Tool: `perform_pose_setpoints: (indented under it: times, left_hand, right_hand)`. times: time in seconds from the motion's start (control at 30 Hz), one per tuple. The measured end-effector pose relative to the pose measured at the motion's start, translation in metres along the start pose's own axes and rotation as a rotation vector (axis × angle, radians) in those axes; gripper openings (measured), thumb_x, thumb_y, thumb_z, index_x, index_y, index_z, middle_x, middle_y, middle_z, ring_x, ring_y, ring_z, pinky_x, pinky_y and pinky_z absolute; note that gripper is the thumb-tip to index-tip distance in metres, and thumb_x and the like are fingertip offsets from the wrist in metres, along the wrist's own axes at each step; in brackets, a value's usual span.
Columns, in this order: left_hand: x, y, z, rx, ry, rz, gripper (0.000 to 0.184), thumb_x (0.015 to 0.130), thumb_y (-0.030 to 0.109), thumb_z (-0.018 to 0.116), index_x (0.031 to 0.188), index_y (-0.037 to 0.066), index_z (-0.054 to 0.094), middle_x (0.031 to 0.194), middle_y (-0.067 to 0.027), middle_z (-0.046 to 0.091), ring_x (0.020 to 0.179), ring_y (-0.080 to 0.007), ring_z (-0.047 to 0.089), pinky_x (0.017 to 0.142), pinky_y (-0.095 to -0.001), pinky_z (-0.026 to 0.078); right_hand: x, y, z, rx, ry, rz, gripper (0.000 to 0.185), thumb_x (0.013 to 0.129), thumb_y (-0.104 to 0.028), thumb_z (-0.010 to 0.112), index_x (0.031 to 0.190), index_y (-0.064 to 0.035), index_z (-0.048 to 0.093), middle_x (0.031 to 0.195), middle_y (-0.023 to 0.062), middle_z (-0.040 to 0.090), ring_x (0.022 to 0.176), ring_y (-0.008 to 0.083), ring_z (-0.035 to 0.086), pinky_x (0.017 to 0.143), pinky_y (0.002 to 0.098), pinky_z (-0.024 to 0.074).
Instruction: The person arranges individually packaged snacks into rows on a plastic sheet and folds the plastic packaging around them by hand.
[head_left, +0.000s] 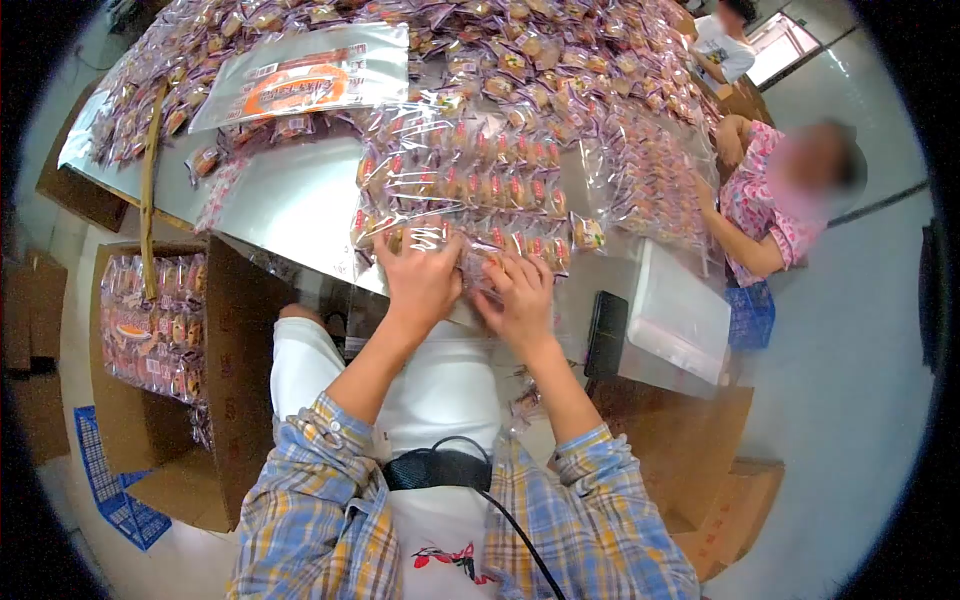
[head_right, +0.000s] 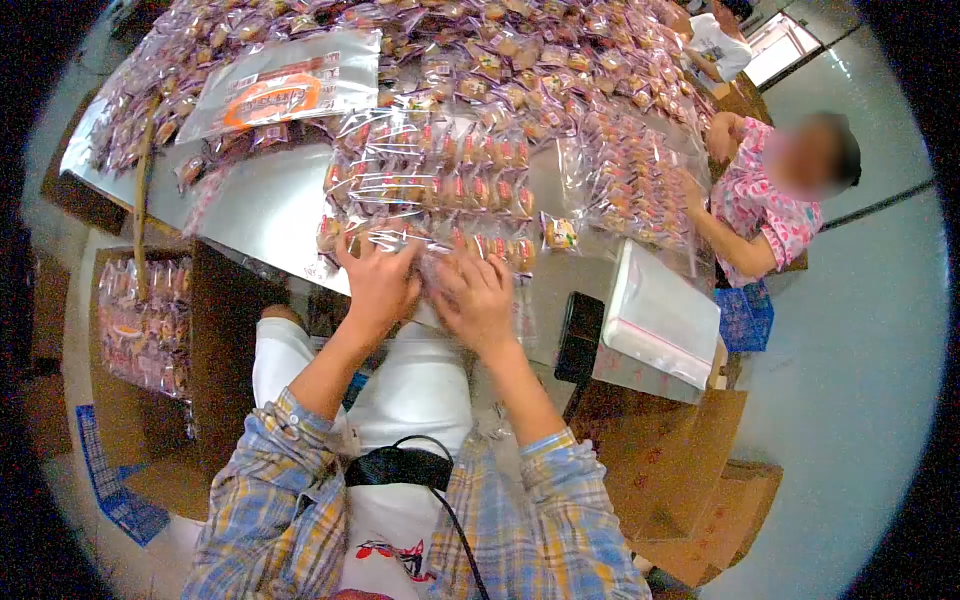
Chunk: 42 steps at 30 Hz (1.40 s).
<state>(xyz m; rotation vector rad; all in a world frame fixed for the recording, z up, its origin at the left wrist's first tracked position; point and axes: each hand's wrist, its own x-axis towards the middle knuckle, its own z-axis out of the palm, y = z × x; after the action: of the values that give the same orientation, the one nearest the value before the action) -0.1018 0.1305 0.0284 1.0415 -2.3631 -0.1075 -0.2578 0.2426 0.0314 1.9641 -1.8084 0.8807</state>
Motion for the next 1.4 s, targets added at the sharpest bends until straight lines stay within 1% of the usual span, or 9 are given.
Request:
perform_pose_setpoints:
  times: [0.23, 0.37, 0.53, 0.63, 0.93, 1.03, 1.13, 1.27, 1.4]
  left_hand:
    - [0.002, -0.004, -0.004, 0.012, 0.169, 0.047, 0.043, 0.073, 0.020, 0.073, 0.116, 0.020, 0.075, 0.126, -0.0070, 0.069, 0.127, -0.0279, 0.058, 0.112, -0.0675, 0.028]
    - [0.001, -0.008, 0.000, -0.011, 0.228, 0.026, 0.049, 0.070, 0.024, 0.076, 0.119, 0.025, 0.078, 0.125, -0.0068, 0.071, 0.125, -0.0284, 0.061, 0.116, -0.0620, 0.029]
    - [0.001, -0.011, 0.001, 0.013, 0.244, -0.009, 0.047, 0.077, 0.032, 0.079, 0.123, 0.024, 0.076, 0.131, -0.0063, 0.069, 0.129, -0.0289, 0.059, 0.115, -0.0593, 0.030]
    - [0.000, -0.007, -0.001, 0.005, 0.234, -0.033, 0.047, 0.079, 0.035, 0.079, 0.124, 0.024, 0.075, 0.134, -0.0066, 0.068, 0.131, -0.0295, 0.058, 0.115, -0.0596, 0.030]
    - [0.005, -0.006, -0.001, -0.006, 0.227, 0.067, 0.044, 0.076, 0.025, 0.080, 0.116, 0.007, 0.076, 0.128, -0.0056, 0.072, 0.130, -0.0255, 0.059, 0.118, -0.0610, 0.028]
    - [0.004, -0.012, 0.001, 0.056, 0.220, 0.113, 0.044, 0.080, 0.025, 0.076, 0.122, 0.012, 0.076, 0.128, -0.0034, 0.070, 0.120, -0.0250, 0.064, 0.117, -0.0645, 0.030]
    - [0.003, -0.014, -0.004, -0.006, 0.259, 0.079, 0.041, 0.079, 0.021, 0.076, 0.119, 0.013, 0.076, 0.129, -0.0060, 0.072, 0.131, -0.0275, 0.060, 0.118, -0.0584, 0.031]
    - [0.000, -0.016, 0.002, -0.045, 0.274, 0.089, 0.040, 0.082, 0.020, 0.074, 0.122, 0.014, 0.076, 0.134, -0.0068, 0.071, 0.131, -0.0284, 0.060, 0.116, -0.0578, 0.032]
    - [-0.002, -0.016, 0.003, 0.007, 0.243, 0.078, 0.041, 0.086, 0.020, 0.067, 0.126, 0.015, 0.076, 0.128, -0.0037, 0.072, 0.118, -0.0259, 0.066, 0.114, -0.0580, 0.038]
  right_hand:
    - [-0.005, 0.013, 0.012, -0.082, 0.012, -0.015, 0.048, 0.077, -0.018, 0.086, 0.120, -0.0111, 0.067, 0.122, 0.0133, 0.070, 0.117, 0.0330, 0.064, 0.104, 0.0498, 0.0458]
    - [-0.001, 0.012, 0.015, -0.168, 0.019, 0.014, 0.037, 0.080, -0.024, 0.081, 0.114, -0.0116, 0.070, 0.122, 0.0101, 0.070, 0.115, 0.0298, 0.064, 0.105, 0.0472, 0.0464]
    - [0.004, 0.002, 0.011, -0.155, -0.061, 0.113, 0.032, 0.081, -0.025, 0.079, 0.108, -0.0108, 0.071, 0.119, 0.0085, 0.070, 0.109, 0.0342, 0.063, 0.101, 0.0479, 0.0472]
    - [0.018, -0.009, 0.006, -0.230, -0.084, 0.102, 0.040, 0.079, -0.025, 0.081, 0.114, -0.0085, 0.072, 0.115, 0.0117, 0.069, 0.109, 0.0363, 0.061, 0.098, 0.0483, 0.0469]
    - [0.026, -0.018, 0.015, -0.315, -0.183, 0.039, 0.052, 0.093, -0.020, 0.064, 0.143, -0.0073, 0.060, 0.150, 0.0223, 0.055, 0.137, 0.0400, 0.053, 0.113, 0.0507, 0.0418]
    - [0.024, -0.013, 0.022, -0.349, -0.238, 0.034, 0.050, 0.095, -0.016, 0.059, 0.143, -0.0048, 0.059, 0.146, 0.0226, 0.058, 0.137, 0.0400, 0.054, 0.112, 0.0497, 0.0426]
    - [0.033, -0.010, 0.024, -0.284, -0.240, 0.020, 0.050, 0.092, -0.016, 0.061, 0.141, -0.0037, 0.060, 0.139, 0.0218, 0.062, 0.135, 0.0406, 0.054, 0.109, 0.0504, 0.0448]
    - [0.053, -0.021, 0.014, -0.243, -0.317, 0.134, 0.045, 0.090, -0.017, 0.064, 0.133, -0.0025, 0.064, 0.132, 0.0207, 0.065, 0.133, 0.0407, 0.055, 0.110, 0.0518, 0.0441]
    - [0.050, -0.009, 0.039, -0.309, -0.224, 0.067, 0.052, 0.086, -0.020, 0.072, 0.134, -0.0028, 0.065, 0.138, 0.0196, 0.062, 0.134, 0.0415, 0.053, 0.112, 0.0527, 0.0420]
